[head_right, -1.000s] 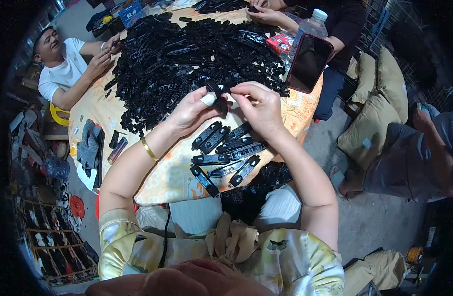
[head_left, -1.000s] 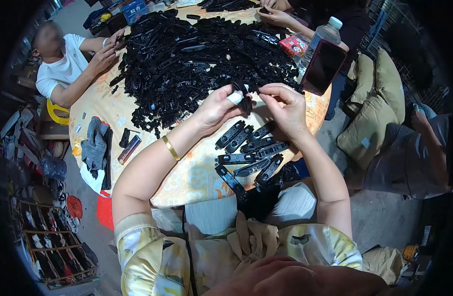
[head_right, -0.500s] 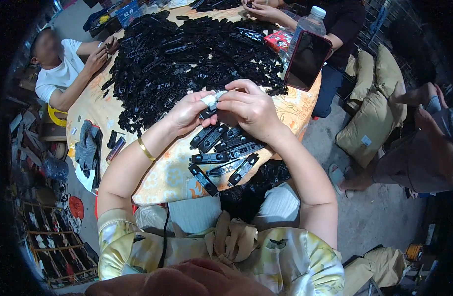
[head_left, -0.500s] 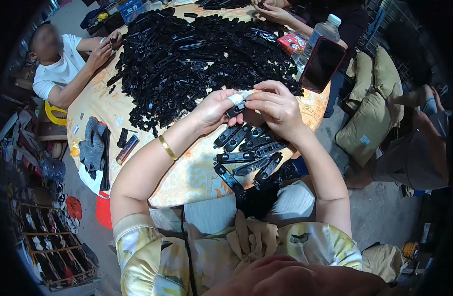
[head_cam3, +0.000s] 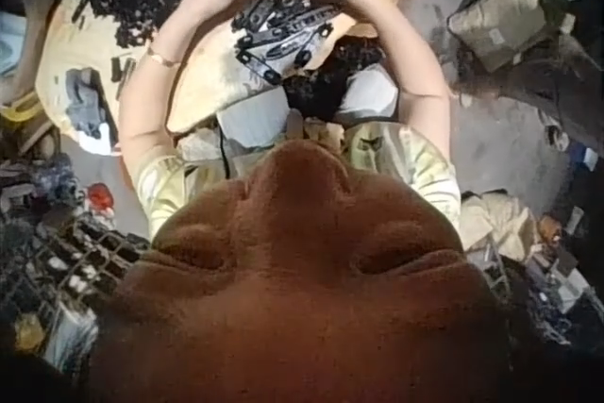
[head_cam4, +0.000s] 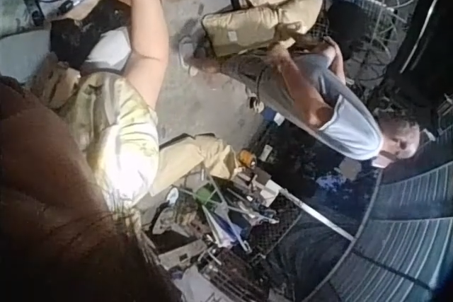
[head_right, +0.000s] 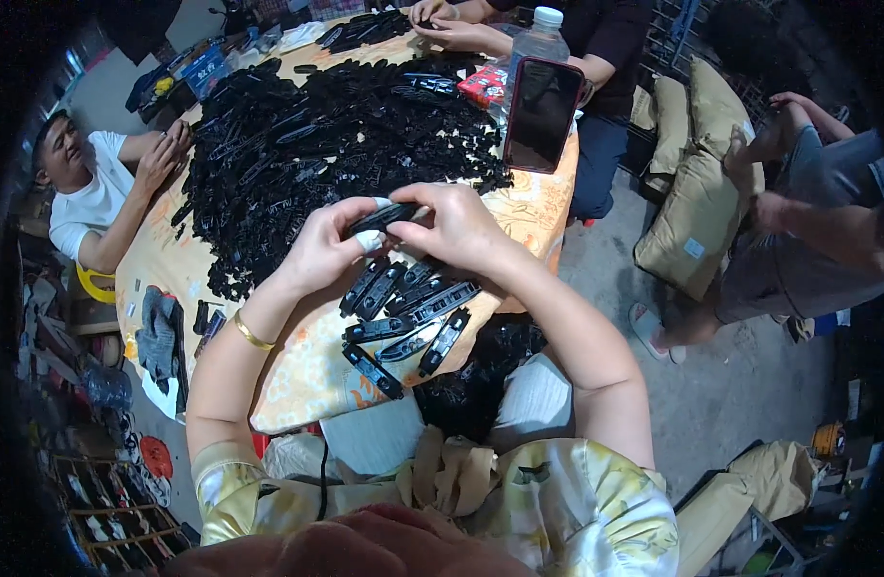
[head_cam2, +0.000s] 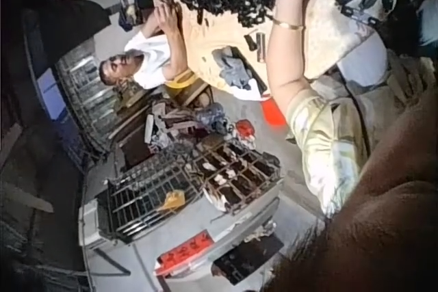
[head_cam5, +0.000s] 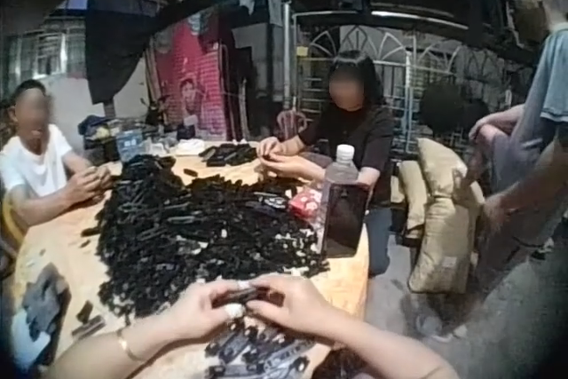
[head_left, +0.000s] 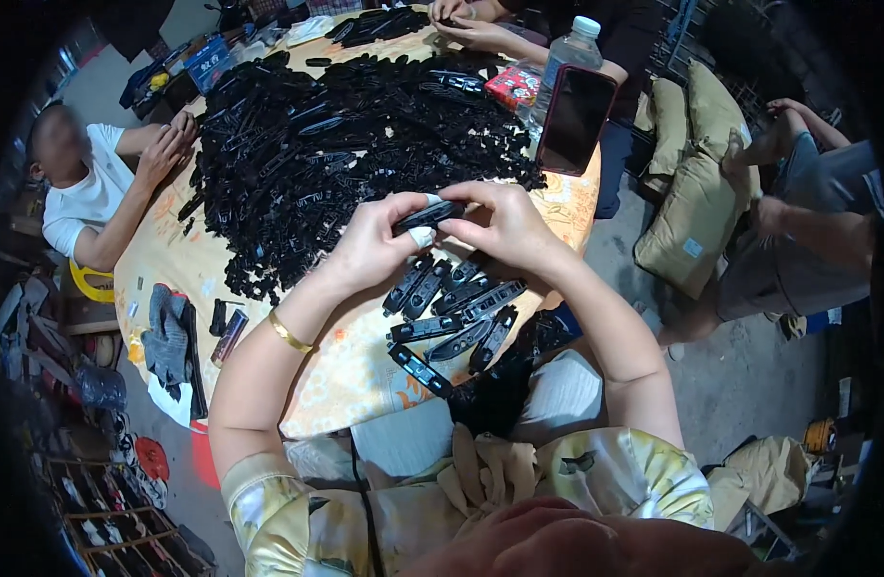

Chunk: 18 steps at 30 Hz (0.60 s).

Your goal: Assembling small black plastic components by hand at a workbench.

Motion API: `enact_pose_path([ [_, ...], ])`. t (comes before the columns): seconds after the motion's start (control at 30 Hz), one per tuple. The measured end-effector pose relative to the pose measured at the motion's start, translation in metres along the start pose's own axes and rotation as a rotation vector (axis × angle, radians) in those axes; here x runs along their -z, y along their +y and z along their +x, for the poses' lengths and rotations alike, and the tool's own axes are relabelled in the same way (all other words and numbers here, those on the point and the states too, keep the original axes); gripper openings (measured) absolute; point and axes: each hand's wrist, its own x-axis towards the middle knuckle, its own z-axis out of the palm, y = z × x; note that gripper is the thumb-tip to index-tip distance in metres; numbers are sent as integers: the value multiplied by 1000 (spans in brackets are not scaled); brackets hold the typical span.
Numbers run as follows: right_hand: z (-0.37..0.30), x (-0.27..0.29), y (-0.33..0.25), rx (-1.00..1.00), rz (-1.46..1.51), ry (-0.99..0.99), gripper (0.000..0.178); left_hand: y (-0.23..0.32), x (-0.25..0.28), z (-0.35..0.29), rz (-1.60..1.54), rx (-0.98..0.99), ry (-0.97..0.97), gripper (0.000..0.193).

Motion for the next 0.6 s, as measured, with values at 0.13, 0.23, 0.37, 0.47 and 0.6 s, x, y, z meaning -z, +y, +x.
enact_pose_path([
  [0.13,0,0,5,117,-163,36,29,6,-5,-3,196,-53,54,32],
  [0.23,-1,-2,7,90,-153,44,28,10,-3,-2,177,-24,-11,31],
  [0.37,6,19,29,-109,128,-4,23,4,-8,-1,314,7,-162,31],
  [0.47,10,30,41,-99,-175,306,19,-10,-10,-6,464,-298,-242,42],
  [0.6,6,28,65,219,-623,395,19,-2,-9,-3,347,-157,-402,54],
])
